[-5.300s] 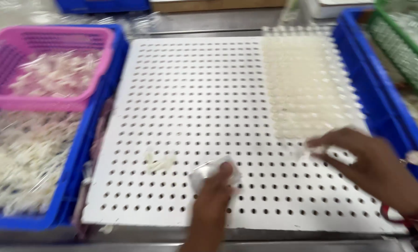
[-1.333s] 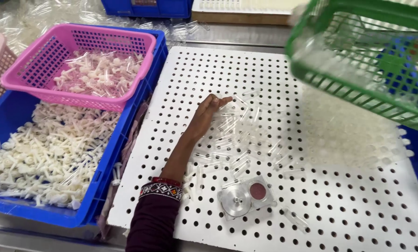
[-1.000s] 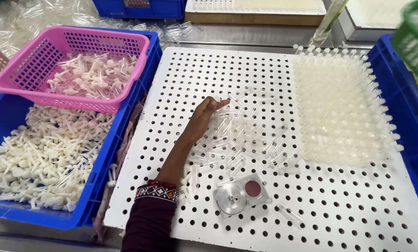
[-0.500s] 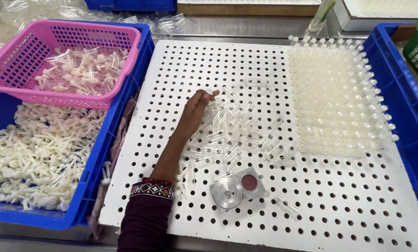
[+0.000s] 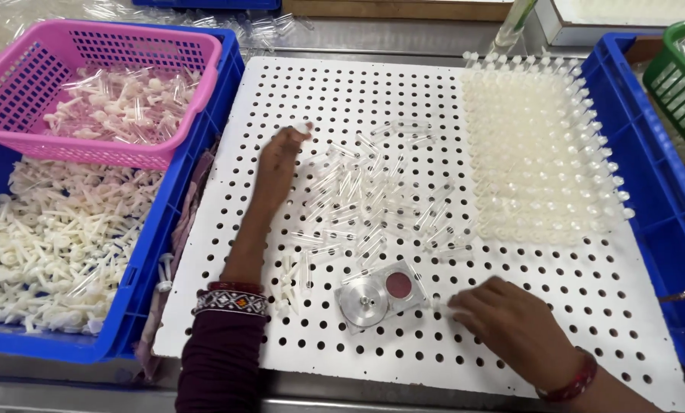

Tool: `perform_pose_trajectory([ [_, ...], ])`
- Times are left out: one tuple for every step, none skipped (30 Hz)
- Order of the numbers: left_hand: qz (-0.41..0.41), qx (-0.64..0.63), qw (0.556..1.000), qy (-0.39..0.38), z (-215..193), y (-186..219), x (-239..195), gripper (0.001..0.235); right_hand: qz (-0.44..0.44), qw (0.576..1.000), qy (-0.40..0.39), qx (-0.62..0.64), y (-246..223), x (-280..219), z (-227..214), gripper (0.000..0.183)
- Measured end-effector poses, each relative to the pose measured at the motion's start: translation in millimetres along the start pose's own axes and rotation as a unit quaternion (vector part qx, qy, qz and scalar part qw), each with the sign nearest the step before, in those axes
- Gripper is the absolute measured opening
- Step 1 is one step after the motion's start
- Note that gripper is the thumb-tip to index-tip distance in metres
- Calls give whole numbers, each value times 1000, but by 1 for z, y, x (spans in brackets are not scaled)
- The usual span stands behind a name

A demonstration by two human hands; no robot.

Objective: Assembling small plastic tubes by inserting caps and components using a metal jig on a perforated table.

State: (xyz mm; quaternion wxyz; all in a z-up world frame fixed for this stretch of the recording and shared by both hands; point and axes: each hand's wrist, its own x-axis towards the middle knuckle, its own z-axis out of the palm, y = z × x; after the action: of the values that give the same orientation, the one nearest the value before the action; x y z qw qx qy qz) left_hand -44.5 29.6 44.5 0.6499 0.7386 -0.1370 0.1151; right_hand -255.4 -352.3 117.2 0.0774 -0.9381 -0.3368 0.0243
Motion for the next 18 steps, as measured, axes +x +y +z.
perform_pose_trajectory([
  [13, 5, 999, 40, -2, 12, -4, 29, 64, 996, 33, 50, -1, 3, -5, 31],
  [26, 13, 996, 82, -8, 25, -7, 28, 125, 985, 68, 101, -2, 8, -8, 40],
  [27, 14, 996, 86, -8, 44, -18, 28, 120, 985, 68, 100, 0, 8, -14, 40],
  [17, 51, 992, 113, -11, 63, -31, 26, 164, 964, 87, 190, 1, 10, -19, 39],
  [7, 88, 986, 139, -13, 82, -44, 26, 206, 933, 103, 278, 2, 11, -24, 38],
  [4, 90, 986, 143, -11, 105, -68, 26, 202, 933, 99, 280, 6, 14, -24, 38],
  [42, 164, 976, 135, -8, 128, -91, 24, 228, 899, 64, 369, 10, 18, -24, 39],
  [80, 236, 960, 128, -5, 152, -113, 24, 251, 855, 28, 453, 16, 23, -25, 41],
  [77, 238, 959, 133, 2, 153, -139, 24, 247, 857, 23, 452, 12, 26, -23, 41],
  [18, 206, 967, 148, 9, 154, -165, 20, 228, 864, 28, 449, 8, 30, -22, 39],
  [-41, 174, 971, 161, 17, 155, -192, 16, 209, 870, 33, 445, 4, 34, -20, 36],
  [-45, 173, 970, 166, 27, 151, -213, 16, 207, 871, 27, 444, -2, 38, -22, 36],
  [-88, 124, 975, 163, 39, 147, -235, 18, 166, 900, 46, 399, -8, 43, -24, 33],
  [-132, 72, 976, 158, 52, 143, -256, 21, 125, 925, 65, 352, -14, 45, -27, 30],
  [-136, 69, 975, 161, 63, 138, -270, 21, 125, 926, 59, 351, -22, 51, -33, 30],
  [-165, -6, 970, 179, 75, 134, -283, 18, 185, 939, -4, 291, -30, 57, -40, 34],
  [-193, -82, 958, 196, 87, 131, -296, 14, 242, 941, -65, 228, -39, 63, -47, 38],
  [-192, -83, 957, 201, 91, 128, -303, 14, 239, 942, -66, 225, -37, 64, -42, 38],
])
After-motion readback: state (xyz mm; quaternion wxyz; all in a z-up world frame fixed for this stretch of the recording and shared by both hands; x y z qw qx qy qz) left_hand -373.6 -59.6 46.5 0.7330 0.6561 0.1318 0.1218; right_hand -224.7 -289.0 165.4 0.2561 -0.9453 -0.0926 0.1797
